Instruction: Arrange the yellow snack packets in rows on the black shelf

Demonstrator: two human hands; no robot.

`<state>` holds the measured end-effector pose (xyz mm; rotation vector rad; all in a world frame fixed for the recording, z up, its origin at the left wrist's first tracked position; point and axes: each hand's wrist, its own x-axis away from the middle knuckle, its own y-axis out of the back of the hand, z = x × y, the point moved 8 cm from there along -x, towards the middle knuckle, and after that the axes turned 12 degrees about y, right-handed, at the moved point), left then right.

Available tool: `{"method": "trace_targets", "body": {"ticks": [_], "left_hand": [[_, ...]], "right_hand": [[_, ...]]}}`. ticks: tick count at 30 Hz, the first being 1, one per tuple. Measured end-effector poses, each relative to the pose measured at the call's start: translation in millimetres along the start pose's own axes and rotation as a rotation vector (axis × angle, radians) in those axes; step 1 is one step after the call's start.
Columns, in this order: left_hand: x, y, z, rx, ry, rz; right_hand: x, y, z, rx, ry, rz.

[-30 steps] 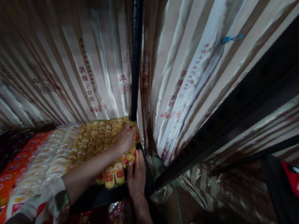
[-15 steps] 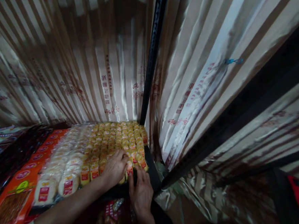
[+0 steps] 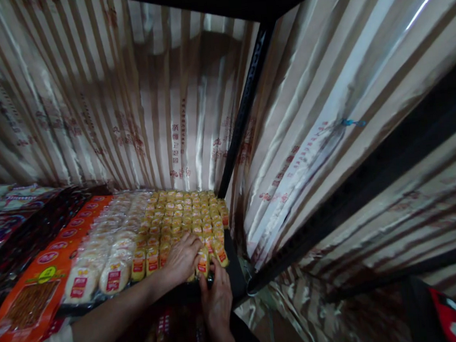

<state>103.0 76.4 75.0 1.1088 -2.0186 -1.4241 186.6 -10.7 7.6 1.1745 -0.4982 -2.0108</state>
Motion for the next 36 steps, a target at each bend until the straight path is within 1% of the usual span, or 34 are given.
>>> {"method": "trace_targets", "body": {"ticks": [3,6,10,13,16,18,21,23,26,28,32,36], "left_hand": [[-0.7,6.1,4.9,0.105,0.03,-0.002],[-4.0,12.0,12.2,0.233,0.063,-0.012],[-15.7,13.8,25.7,0.432,0.16,-0.003],[-31.9,12.9,32.2,0.59,0.205,0.006],[-54.5,16.4,36.8,0.663,0.252,-0.056],[-71.3,18.4,35.8,0.666,0.276,-0.105],[-95.8,17.0,22.5,0.646,0.242,-0.14],[-109.8,13.6,8.7,0.624,0.192,-0.14],[-125.9,8.0,-12.6,0.549,0.113,-0.13],[-134.2,2.4,-23.8,0.483,0.079,-0.102],[-145.9,-17.2,-34.3,0.331,0.062,-0.001],[-146.9,-38.4,-43.6,0.168,-0.043,0.087]], "right_hand": [[-5.0,8.3,2.1,-0.082,-0.02,-0.017],[-12.8,14.7,7.3,-0.13,0.011,-0.031],[-24.2,17.3,9.2,-0.172,0.049,-0.04],[-31.4,22.4,-3.4,-0.148,0.019,-0.131],[-33.8,24.8,-29.5,-0.106,-0.088,-0.248],[-33.5,17.8,-46.0,-0.107,-0.16,-0.25],[-31.4,0.2,-58.9,-0.144,-0.224,-0.176],[-30.6,-11.1,-57.9,-0.162,-0.214,-0.107],[-31.2,-20.3,-50.1,-0.164,-0.14,-0.038],[-31.3,-21.5,-47.0,-0.148,-0.105,-0.021],[-30.8,-21.3,-44.8,-0.132,-0.089,-0.004],[-31.7,-19.8,-42.9,-0.139,-0.103,-0.018]]}}
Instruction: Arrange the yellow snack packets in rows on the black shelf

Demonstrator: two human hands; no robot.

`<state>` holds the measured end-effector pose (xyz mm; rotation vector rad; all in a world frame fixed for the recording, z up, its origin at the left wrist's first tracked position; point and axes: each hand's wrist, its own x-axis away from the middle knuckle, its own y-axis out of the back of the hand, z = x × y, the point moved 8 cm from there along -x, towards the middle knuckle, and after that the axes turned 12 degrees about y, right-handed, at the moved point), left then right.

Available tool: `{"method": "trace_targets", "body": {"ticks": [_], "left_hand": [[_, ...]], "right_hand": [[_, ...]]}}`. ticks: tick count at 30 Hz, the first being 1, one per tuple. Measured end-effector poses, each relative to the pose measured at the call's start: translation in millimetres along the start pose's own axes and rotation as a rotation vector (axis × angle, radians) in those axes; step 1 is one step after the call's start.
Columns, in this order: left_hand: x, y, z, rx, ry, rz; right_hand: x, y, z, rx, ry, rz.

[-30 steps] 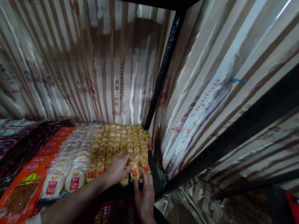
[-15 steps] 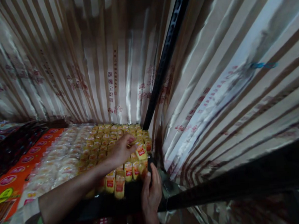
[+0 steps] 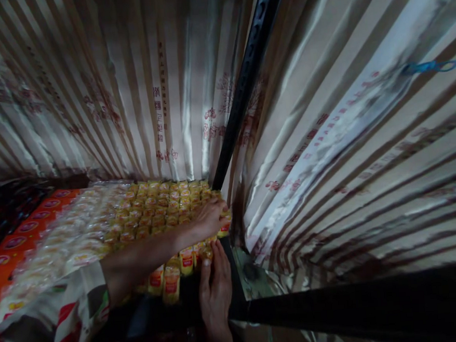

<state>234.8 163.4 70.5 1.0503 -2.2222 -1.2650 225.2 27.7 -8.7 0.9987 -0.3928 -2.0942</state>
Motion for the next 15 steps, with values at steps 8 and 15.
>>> {"method": "trace_targets", "body": {"ticks": [8,15], "left_hand": [[7.6,-14.7,-4.5,-0.169,-0.026,0.07],[4.5,-17.8,-6.4,-0.178,0.055,0.048]], "right_hand": [[0.1,7.2,-1.5,0.033,-0.031,-0.081],[0.7,-1.3,-21.2,-0.054,-0.225,-0.02]]}}
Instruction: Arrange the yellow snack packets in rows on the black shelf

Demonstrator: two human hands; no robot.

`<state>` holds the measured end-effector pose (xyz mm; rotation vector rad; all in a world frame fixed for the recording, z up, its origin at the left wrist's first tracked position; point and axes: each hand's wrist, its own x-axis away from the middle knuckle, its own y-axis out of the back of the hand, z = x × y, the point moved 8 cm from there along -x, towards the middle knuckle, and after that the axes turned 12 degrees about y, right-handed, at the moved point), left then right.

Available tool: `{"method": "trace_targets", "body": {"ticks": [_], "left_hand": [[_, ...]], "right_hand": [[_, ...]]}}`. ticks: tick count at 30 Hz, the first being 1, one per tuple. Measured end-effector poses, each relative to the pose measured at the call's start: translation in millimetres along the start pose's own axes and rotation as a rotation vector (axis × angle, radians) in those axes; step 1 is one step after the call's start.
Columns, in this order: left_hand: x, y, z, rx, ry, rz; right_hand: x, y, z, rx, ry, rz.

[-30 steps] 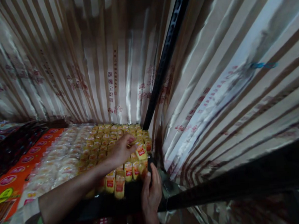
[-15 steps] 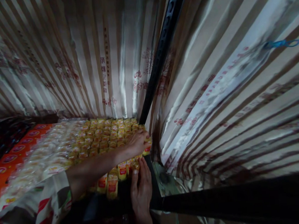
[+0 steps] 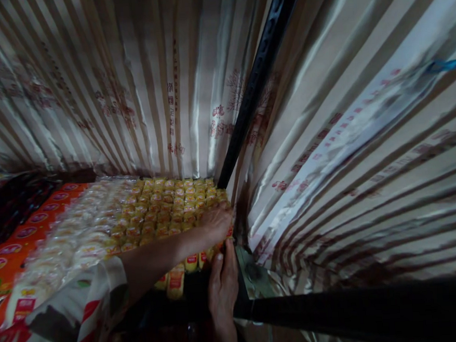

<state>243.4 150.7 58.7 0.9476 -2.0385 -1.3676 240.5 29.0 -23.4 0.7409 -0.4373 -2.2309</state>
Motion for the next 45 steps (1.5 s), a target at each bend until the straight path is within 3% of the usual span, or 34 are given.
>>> {"method": "trace_targets", "body": {"ticks": [7,10,14,16,19,22,25,28,33,38,42,45], "left_hand": [[4.1,8.0,4.0,0.001,0.006,-0.059],[26.9,25.0,9.9,0.044,-0.014,-0.119],[79.6,47.5,31.1,0.158,0.022,-0.175],[111.8,51.9,48.5,0.229,0.076,-0.195],[160.9,44.4,76.3,0.318,0.188,-0.215],[200.2,22.7,94.6,0.424,0.272,-0.19],[219.9,2.1,100.8,0.507,0.306,-0.151],[222.6,-4.0,98.6,0.564,0.301,-0.141],[215.6,4.5,97.3,0.624,0.343,-0.176],[204.9,12.8,106.3,0.724,0.391,-0.267],[189.7,12.8,112.5,0.861,0.465,-0.238],[172.7,21.3,106.1,0.894,0.446,-0.167]], "right_hand": [[-2.9,-1.7,0.0,-0.019,-0.015,-0.011],[-2.6,10.8,13.0,0.018,0.074,-0.093],[8.9,34.4,47.1,0.144,0.336,-0.261],[15.9,30.1,63.0,0.148,0.461,-0.19],[24.8,7.4,75.1,0.169,0.535,0.034],[30.2,-15.4,69.1,0.293,0.436,0.207],[34.8,-32.1,55.6,0.356,0.295,0.347],[36.2,-37.1,47.9,0.257,0.206,0.393],[29.2,-28.4,49.7,0.021,0.153,0.354],[26.7,-23.5,62.8,-0.157,0.281,0.339],[29.5,-17.0,74.7,-0.219,0.43,0.321],[25.0,3.3,78.4,-0.142,0.5,0.144]]}}
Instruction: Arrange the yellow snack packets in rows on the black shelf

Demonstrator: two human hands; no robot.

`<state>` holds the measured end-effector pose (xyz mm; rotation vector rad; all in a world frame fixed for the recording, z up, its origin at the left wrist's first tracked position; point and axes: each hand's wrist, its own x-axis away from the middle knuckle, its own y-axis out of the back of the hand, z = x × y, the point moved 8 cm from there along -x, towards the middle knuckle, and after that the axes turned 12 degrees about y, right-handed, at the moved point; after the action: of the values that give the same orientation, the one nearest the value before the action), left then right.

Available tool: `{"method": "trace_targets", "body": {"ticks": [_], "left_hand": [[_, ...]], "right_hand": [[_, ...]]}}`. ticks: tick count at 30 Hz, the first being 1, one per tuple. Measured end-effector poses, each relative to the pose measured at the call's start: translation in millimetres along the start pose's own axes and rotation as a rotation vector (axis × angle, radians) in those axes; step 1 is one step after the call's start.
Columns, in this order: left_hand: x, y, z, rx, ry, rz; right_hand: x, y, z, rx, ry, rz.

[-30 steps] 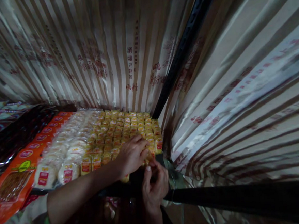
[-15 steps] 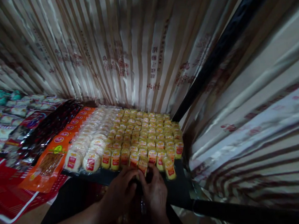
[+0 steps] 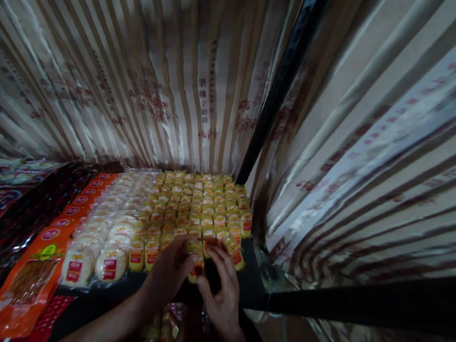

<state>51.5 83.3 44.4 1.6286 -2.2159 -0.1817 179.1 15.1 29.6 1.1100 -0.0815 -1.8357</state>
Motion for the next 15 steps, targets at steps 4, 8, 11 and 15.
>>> {"method": "trace_targets", "body": {"ticks": [4,8,11,15], "left_hand": [[-21.7,-1.0,-33.2,-0.016,-0.05,-0.01],[-49.2,-20.9,-61.0,-0.052,-0.16,-0.005],[-66.8,-45.4,-72.5,-0.117,-0.202,0.009],[-78.8,-79.9,-83.5,-0.237,-0.247,0.109]], "right_hand": [[7.2,29.7,-21.4,0.302,-0.163,-0.246],[16.6,10.5,-51.2,0.286,-0.3,-0.109],[21.5,-3.0,-58.9,0.27,-0.32,-0.055],[21.3,-6.1,-55.8,0.283,-0.295,-0.046]]}}
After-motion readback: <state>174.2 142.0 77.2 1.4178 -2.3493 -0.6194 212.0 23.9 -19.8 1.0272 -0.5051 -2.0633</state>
